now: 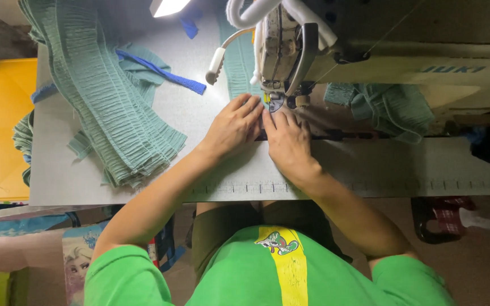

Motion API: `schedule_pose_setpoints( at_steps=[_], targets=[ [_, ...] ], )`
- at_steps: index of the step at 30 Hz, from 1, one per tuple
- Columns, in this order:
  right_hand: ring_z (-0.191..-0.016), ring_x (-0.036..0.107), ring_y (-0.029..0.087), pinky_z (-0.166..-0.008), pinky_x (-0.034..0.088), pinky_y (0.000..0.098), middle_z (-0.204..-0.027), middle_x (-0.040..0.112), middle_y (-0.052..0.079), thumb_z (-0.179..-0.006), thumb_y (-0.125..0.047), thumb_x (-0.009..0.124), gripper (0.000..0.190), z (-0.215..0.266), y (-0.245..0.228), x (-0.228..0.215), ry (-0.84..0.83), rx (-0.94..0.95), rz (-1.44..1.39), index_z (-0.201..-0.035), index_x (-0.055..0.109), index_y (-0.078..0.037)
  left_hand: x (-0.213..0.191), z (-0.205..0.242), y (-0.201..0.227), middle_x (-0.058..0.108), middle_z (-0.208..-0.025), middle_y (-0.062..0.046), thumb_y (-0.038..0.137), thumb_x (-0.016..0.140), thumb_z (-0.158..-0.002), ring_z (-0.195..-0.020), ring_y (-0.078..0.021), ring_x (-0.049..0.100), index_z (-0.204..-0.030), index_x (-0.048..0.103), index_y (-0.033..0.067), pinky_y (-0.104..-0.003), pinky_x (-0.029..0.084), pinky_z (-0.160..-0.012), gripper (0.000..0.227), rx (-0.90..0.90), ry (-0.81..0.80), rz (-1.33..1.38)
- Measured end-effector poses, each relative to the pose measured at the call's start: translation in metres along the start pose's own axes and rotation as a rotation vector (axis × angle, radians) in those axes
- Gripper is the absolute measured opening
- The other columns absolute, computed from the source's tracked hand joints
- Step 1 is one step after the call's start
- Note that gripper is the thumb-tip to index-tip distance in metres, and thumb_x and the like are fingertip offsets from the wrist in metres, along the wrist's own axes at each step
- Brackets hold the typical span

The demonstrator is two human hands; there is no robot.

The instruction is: The person is using an industrial sewing machine to process ruffled fabric strips, aligning and feeding them through the machine one by one.

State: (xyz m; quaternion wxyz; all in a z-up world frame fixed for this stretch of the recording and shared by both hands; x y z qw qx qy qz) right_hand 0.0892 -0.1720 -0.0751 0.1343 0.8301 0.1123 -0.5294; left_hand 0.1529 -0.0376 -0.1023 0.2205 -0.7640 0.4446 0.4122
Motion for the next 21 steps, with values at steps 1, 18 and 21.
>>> schedule_pose_setpoints(
  at_steps=[1, 18, 21],
  targets=[
    [-0.073, 0.050, 0.022, -0.055, 0.042, 0.0387, -0.076, 0.047, 0.006, -0.077, -0.009, 0.042, 0.037, 0.000, 0.000, 0.007, -0.004, 0.023, 0.023, -0.111, 0.054, -0.009, 0.000, -0.003, -0.001, 0.057, -0.101, -0.017, 0.018, 0.052, -0.076, -0.103, -0.0284, 0.051, -0.103, 0.057, -0.0015, -0.033, 0.038, -0.091, 0.034, -0.012, 0.009, 0.007],
    [-0.082, 0.053, 0.021, -0.067, 0.040, 0.0313, -0.073, 0.052, 0.002, -0.075, -0.015, 0.059, 0.021, 0.021, -0.058, -0.027, 0.298, -0.126, -0.501, -0.095, 0.065, -0.009, -0.170, 0.108, -0.015, 0.059, -0.082, -0.004, 0.014, 0.070, -0.077, -0.082, -0.0230, 0.058, -0.085, 0.062, 0.0124, -0.031, 0.046, -0.073, 0.011, -0.619, 0.102, 0.018],
    [-0.079, 0.055, 0.023, -0.066, 0.042, 0.0319, -0.075, 0.057, 0.004, -0.072, -0.011, 0.060, 0.026, 0.008, -0.080, -0.029, 0.322, -0.179, -0.605, -0.098, 0.065, -0.010, -0.176, 0.136, -0.019, 0.062, -0.085, -0.007, 0.023, 0.077, -0.066, -0.087, -0.0258, 0.059, -0.088, 0.062, 0.0091, -0.036, 0.045, -0.078, 0.030, -0.777, 0.095, 0.095]
  ],
)
Point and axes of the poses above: each hand's wrist, its own z-axis away from the middle knuckle, its own x-axis out of the palm, y = z × x, the point moved 1 cm from there along -z, towards the middle knuckle
